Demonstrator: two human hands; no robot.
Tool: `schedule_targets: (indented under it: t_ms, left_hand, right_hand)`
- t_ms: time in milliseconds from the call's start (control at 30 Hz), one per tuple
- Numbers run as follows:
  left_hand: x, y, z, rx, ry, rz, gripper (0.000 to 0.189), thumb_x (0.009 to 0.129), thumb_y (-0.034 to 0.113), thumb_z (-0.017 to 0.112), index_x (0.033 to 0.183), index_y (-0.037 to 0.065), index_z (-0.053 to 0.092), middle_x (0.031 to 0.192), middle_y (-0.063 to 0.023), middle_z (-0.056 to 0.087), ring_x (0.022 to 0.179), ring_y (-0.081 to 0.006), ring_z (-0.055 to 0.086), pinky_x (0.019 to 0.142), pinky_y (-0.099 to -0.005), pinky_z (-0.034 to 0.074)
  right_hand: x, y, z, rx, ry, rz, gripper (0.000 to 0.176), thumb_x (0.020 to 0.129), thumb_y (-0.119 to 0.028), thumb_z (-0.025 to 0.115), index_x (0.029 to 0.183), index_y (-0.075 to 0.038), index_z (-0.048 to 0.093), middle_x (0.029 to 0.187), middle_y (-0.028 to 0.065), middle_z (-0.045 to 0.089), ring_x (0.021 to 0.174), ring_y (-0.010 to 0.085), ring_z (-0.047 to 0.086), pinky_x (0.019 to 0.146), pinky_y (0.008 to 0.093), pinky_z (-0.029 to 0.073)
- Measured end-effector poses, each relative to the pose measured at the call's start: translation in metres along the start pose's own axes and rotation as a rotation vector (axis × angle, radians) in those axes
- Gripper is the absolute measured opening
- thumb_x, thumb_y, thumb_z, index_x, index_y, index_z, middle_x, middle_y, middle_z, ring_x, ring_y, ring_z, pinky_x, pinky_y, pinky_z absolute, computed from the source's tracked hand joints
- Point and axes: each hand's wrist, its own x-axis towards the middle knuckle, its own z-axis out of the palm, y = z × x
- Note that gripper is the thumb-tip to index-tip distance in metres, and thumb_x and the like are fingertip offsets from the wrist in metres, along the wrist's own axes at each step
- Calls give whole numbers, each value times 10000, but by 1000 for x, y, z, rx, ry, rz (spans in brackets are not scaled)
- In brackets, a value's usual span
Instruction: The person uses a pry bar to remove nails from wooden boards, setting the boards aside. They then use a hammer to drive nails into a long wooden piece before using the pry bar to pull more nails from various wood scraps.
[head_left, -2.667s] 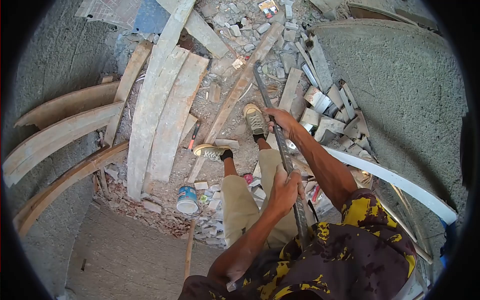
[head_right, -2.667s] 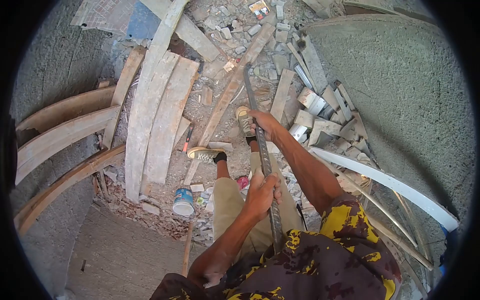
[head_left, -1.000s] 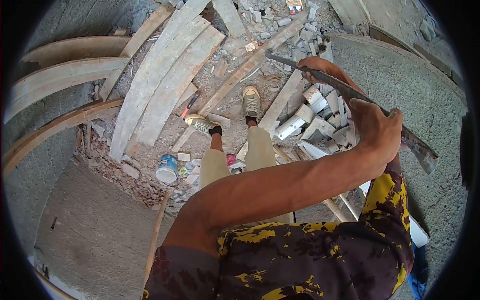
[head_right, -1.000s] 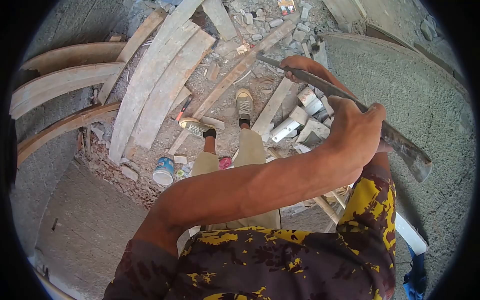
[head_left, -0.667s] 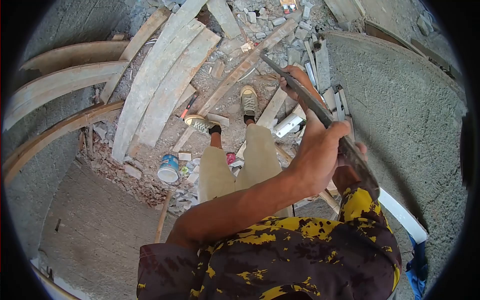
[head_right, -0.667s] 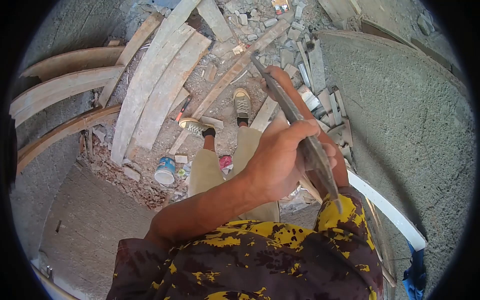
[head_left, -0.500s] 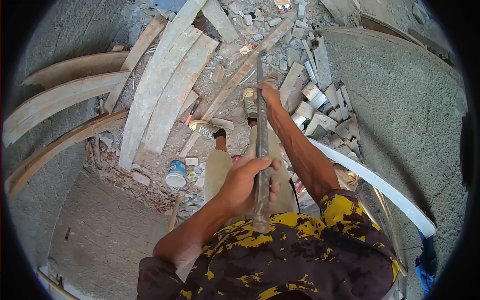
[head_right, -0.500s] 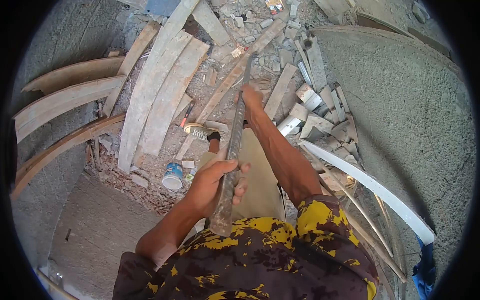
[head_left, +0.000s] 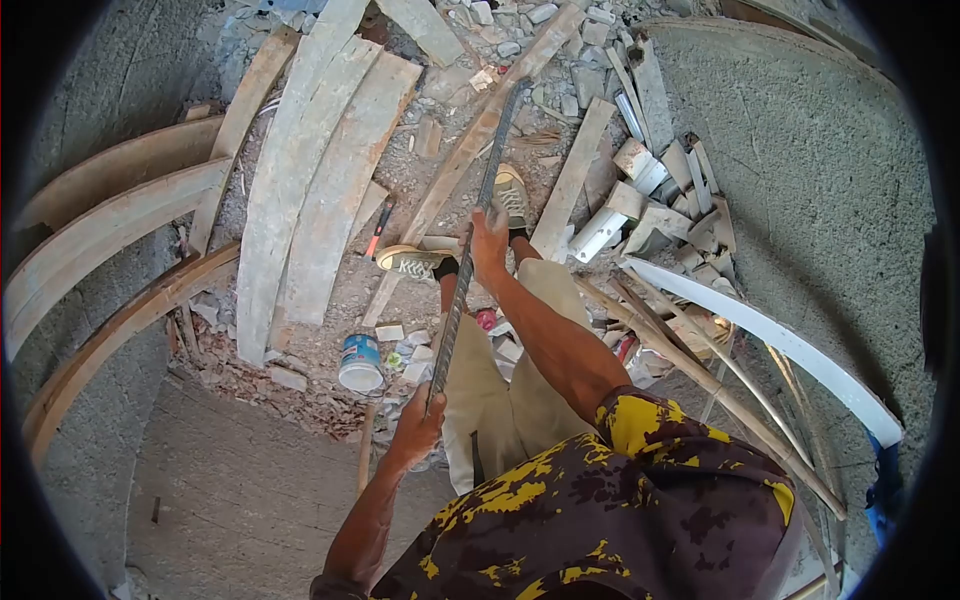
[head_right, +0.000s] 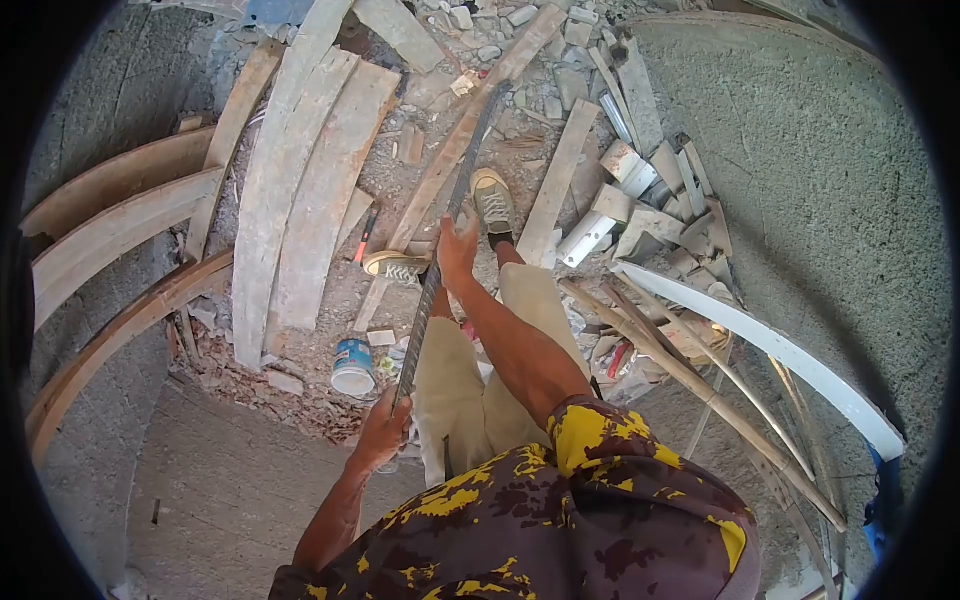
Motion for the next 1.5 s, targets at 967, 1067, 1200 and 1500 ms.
schedule_targets:
  t_ms: [967, 1067, 1200, 1500]
  left_hand:
    - [46, 4, -87, 406, 326, -245, 518, 810, 493, 683, 708, 5, 542, 479, -10, 456, 434, -76, 433, 388, -276, 344]
    - [33, 20, -78, 136, 230, -342, 230, 869, 305, 635, 806, 96, 561, 587, 70, 430, 461, -52, 374, 411, -228, 296]
    - [17, 67, -53, 55, 232, -449, 227, 868, 322, 632, 834, 114, 548, 585, 71, 424, 455, -46, 366, 410, -219, 279]
    - [-13, 105, -14, 460, 324, -400, 311, 910, 387, 575, 804, 101, 516, 553, 67, 404, 444, -42, 344, 398, -225, 261]
  right_hand:
    - [240, 83, 35, -1100, -116, -815, 621, 627, -189, 750, 1170, 10, 523, 1075, 212, 495, 1012, 392, 510, 873, 492, 423]
    - [231, 45, -18, -1302, 94, -991, 437, 678, -174, 739, 1041, -2, 567, 1064, 192, 479, 967, 384, 525, 808, 482, 450]
    - [273, 3, -41, -1035, 184, -965, 333, 739, -137, 705, 999, -6, 543, 1106, 181, 470, 1003, 382, 529, 797, 462, 476]
    - [308, 30, -26, -1010, -26, -982, 448, 812, -132, 627, 1210, -12, 461, 1383, 225, 358, 1200, 411, 452, 958, 445, 444]
